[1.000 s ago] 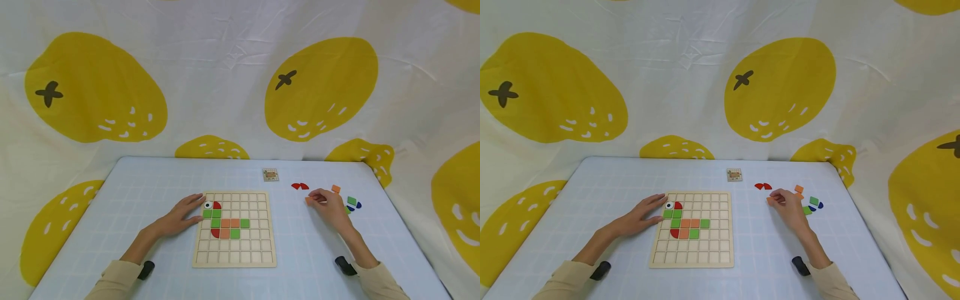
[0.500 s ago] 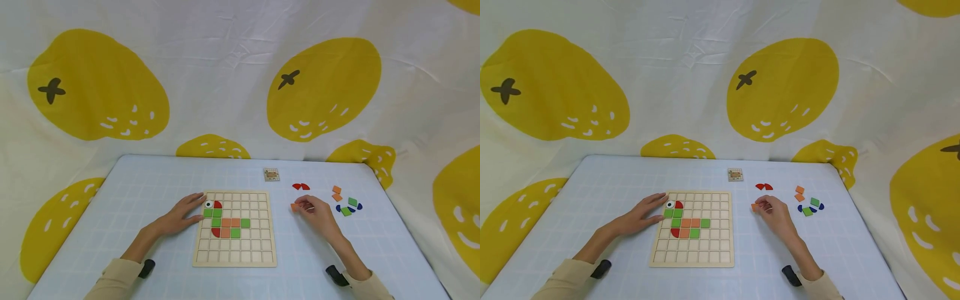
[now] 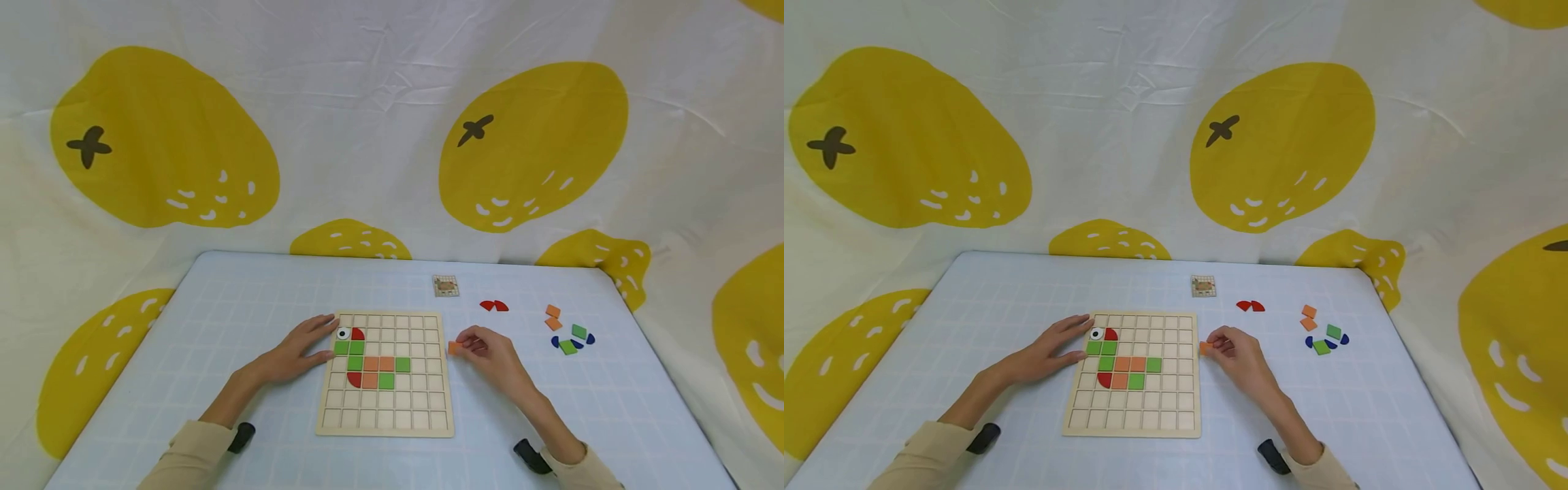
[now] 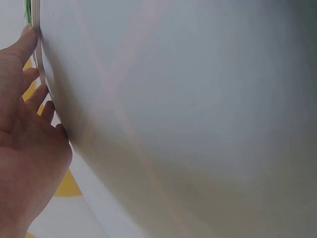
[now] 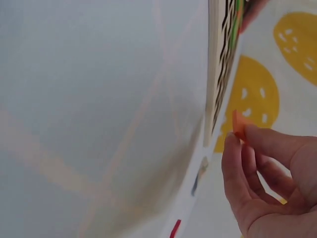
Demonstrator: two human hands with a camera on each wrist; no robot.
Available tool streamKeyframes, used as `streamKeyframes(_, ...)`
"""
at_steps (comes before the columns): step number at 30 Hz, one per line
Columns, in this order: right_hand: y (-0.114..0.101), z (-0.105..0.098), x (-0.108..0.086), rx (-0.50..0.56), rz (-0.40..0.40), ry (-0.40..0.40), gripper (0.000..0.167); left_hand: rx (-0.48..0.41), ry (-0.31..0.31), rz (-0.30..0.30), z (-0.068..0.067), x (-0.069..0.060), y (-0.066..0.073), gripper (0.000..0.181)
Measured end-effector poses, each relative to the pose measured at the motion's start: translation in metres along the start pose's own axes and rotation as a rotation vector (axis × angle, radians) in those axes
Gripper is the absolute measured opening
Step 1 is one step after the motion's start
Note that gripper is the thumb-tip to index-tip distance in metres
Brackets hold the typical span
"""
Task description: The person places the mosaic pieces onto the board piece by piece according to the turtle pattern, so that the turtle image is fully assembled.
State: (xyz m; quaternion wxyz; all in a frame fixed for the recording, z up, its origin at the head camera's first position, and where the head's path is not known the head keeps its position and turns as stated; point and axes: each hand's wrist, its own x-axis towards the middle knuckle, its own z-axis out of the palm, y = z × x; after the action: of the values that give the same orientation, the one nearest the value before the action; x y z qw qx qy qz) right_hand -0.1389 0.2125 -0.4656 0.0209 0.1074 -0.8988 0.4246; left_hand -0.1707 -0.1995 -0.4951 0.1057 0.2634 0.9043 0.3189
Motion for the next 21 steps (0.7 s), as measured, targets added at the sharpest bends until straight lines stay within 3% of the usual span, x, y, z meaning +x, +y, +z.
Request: streamKeyframes(21,-0.029,0.042,-0.002,0.13,-0.096,-0.211,0.01,0.005,0.001,0.004,0.001,0.001,0.0,0.068)
